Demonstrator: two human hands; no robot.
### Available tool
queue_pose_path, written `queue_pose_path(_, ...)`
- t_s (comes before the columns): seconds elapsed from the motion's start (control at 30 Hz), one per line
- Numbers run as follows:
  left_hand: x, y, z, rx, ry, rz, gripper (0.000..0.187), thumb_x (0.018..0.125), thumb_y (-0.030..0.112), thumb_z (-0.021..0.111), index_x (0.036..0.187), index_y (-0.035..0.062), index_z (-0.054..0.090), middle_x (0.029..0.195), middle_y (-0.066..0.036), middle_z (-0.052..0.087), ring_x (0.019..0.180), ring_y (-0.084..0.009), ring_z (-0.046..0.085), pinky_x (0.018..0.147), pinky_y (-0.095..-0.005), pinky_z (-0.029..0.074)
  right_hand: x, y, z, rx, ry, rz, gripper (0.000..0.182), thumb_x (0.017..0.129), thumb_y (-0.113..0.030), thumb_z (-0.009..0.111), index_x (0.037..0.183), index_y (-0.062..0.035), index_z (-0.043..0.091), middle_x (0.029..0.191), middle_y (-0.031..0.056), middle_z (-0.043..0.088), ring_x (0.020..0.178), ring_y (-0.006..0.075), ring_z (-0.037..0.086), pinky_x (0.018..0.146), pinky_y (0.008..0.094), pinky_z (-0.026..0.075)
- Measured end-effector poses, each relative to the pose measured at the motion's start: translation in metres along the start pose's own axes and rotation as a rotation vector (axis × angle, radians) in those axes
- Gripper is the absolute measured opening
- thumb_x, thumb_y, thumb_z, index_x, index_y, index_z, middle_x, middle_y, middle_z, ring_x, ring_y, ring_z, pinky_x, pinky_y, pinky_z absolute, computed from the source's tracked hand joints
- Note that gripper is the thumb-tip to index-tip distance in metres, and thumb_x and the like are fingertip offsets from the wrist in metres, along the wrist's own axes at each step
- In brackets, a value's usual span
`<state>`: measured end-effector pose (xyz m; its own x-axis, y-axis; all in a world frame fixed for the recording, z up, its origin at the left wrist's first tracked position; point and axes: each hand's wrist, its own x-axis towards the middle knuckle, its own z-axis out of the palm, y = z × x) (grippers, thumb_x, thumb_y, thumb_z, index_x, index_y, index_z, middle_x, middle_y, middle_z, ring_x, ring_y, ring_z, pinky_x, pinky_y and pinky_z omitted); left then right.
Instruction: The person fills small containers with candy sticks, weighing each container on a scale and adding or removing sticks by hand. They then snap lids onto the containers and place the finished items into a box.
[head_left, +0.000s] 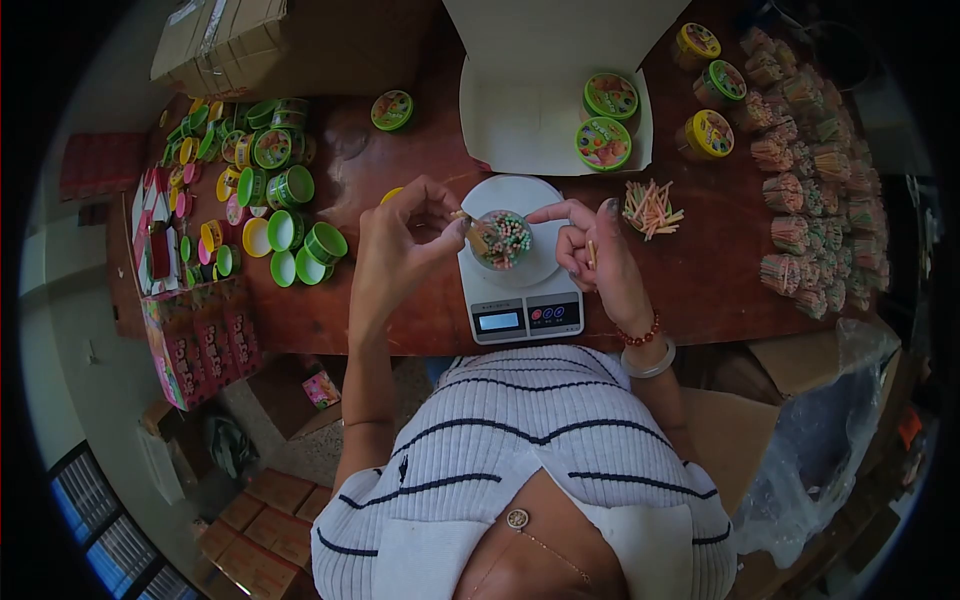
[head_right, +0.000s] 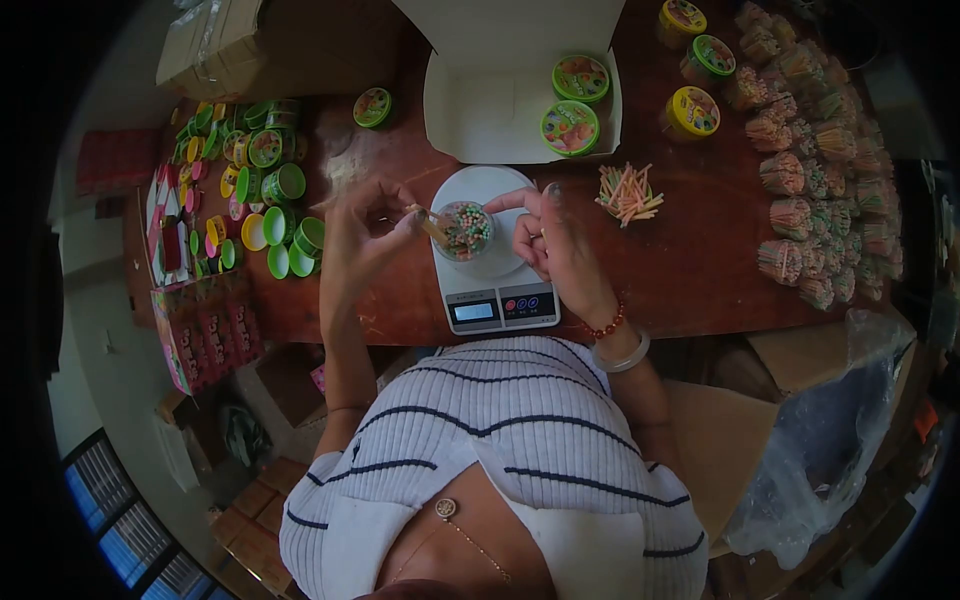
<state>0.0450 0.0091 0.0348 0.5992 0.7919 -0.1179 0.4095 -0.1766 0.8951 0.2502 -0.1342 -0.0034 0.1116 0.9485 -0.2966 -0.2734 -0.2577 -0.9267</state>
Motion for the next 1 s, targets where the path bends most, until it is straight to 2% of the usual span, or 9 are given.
queue_pose_path(0.17, 0.007, -0.005, 0.011, 0.088, 0.095, 0.021, 0.016, 0.086, 0.006, 0.077, 0.095, -0.0027, 0.067, 0.086, -0.008, 0.075, 0.079, -0.0113, 0.073, 0.072, -0.0246, 0.057, -0.001, 0.003, -0.001, -0.009, 0.012, -0.006, 0.076, 0.110, -0.056, 0.012, 0.123, 0.0005, 0.061, 0.064, -0.0052, 0.039, 0.055, 0.0033, 0.031, 0.052, 0.0215, 0.026)
queue_pose_path(0.3, 0.003, 0.006, 0.011, 0.142, 0.077, 0.027, 0.014, 0.086, 0.004, 0.077, 0.095, -0.0024, 0.068, 0.089, -0.009, 0.076, 0.082, -0.0134, 0.075, 0.072, -0.0264, 0.058, -0.002, 0.004, -0.004, -0.015, 0.019, -0.015, 0.076, 0.110, -0.055, 0.013, 0.122, 0.0007, 0.062, 0.064, -0.0050, 0.040, 0.055, 0.0042, 0.031, 0.053, 0.0223, 0.026)
queue_pose_path(0.4, -0.002, 0.009, 0.014, 0.148, 0.099, 0.112, 0.012, 0.086, 0.000, 0.076, 0.095, -0.0022, 0.068, 0.089, -0.009, 0.076, 0.085, -0.0145, 0.075, 0.073, -0.0280, 0.059, 0.000, 0.006, -0.003, -0.006, 0.018, -0.003, 0.075, 0.110, -0.055, 0.013, 0.122, 0.0010, 0.062, 0.063, -0.0047, 0.040, 0.056, 0.0045, 0.032, 0.053, 0.0225, 0.026)
queue_pose_path(0.5, -0.003, 0.005, 0.015, 0.208, 0.149, 0.211, 0.013, 0.084, -0.002, 0.077, 0.094, -0.0005, 0.069, 0.087, -0.008, 0.076, 0.080, -0.0153, 0.075, 0.071, -0.0285, 0.059, 0.000, 0.006, -0.001, -0.016, 0.022, -0.001, 0.074, 0.111, -0.053, 0.014, 0.122, 0.0014, 0.062, 0.063, -0.0042, 0.040, 0.057, 0.0047, 0.032, 0.054, 0.0227, 0.026)
queue_pose_path(0.57, -0.003, -0.004, 0.015, 0.256, 0.139, 0.325, 0.014, 0.083, 0.000, 0.079, 0.094, 0.0020, 0.071, 0.087, -0.008, 0.075, 0.076, -0.0163, 0.074, 0.068, -0.0281, 0.059, 0.000, 0.006, -0.001, -0.030, 0.030, -0.004, 0.073, 0.111, -0.053, 0.014, 0.121, 0.0016, 0.062, 0.063, -0.0041, 0.040, 0.057, 0.0048, 0.033, 0.055, 0.0228, 0.026)
queue_pose_path(0.67, -0.005, -0.011, 0.014, 0.328, 0.127, 0.383, 0.015, 0.082, 0.003, 0.080, 0.095, 0.0048, 0.074, 0.086, -0.007, 0.075, 0.074, -0.0168, 0.072, 0.066, -0.0280, 0.058, -0.001, 0.006, -0.001, -0.041, 0.031, -0.008, 0.072, 0.111, -0.051, 0.015, 0.120, 0.0019, 0.062, 0.063, -0.0038, 0.040, 0.057, 0.0052, 0.033, 0.056, 0.0229, 0.027)
queue_pose_path(0.77, -0.013, -0.020, 0.016, 0.373, 0.036, 0.470, 0.024, 0.079, 0.002, 0.082, 0.101, 0.0033, 0.076, 0.094, -0.006, 0.075, 0.080, -0.0139, 0.072, 0.068, -0.0279, 0.058, -0.001, 0.006, -0.001, -0.054, 0.028, -0.020, 0.071, 0.111, -0.051, 0.015, 0.120, 0.0019, 0.062, 0.063, -0.0037, 0.040, 0.058, 0.0056, 0.033, 0.056, 0.0230, 0.027)
queue_pose_path(0.9, -0.019, -0.012, 0.013, 0.396, 0.132, 0.478, 0.020, 0.082, 0.005, 0.080, 0.102, 0.0064, 0.077, 0.095, -0.007, 0.075, 0.084, -0.0181, 0.073, 0.071, -0.0307, 0.059, -0.003, 0.006, -0.001, -0.060, 0.070, -0.046, 0.071, 0.111, -0.052, 0.016, 0.119, 0.0016, 0.063, 0.064, -0.0040, 0.041, 0.058, 0.0054, 0.034, 0.056, 0.0225, 0.028)
queue_pose_path(1.0, -0.022, -0.015, -0.008, 0.374, 0.282, 0.371, 0.022, 0.084, -0.001, 0.076, 0.106, 0.0035, 0.075, 0.101, -0.010, 0.075, 0.092, -0.0225, 0.072, 0.079, -0.0328, 0.057, -0.005, 0.007, -0.004, -0.076, 0.136, -0.087, 0.068, 0.112, -0.051, 0.021, 0.120, 0.0006, 0.064, 0.064, -0.0050, 0.041, 0.057, 0.0039, 0.034, 0.054, 0.0212, 0.028)
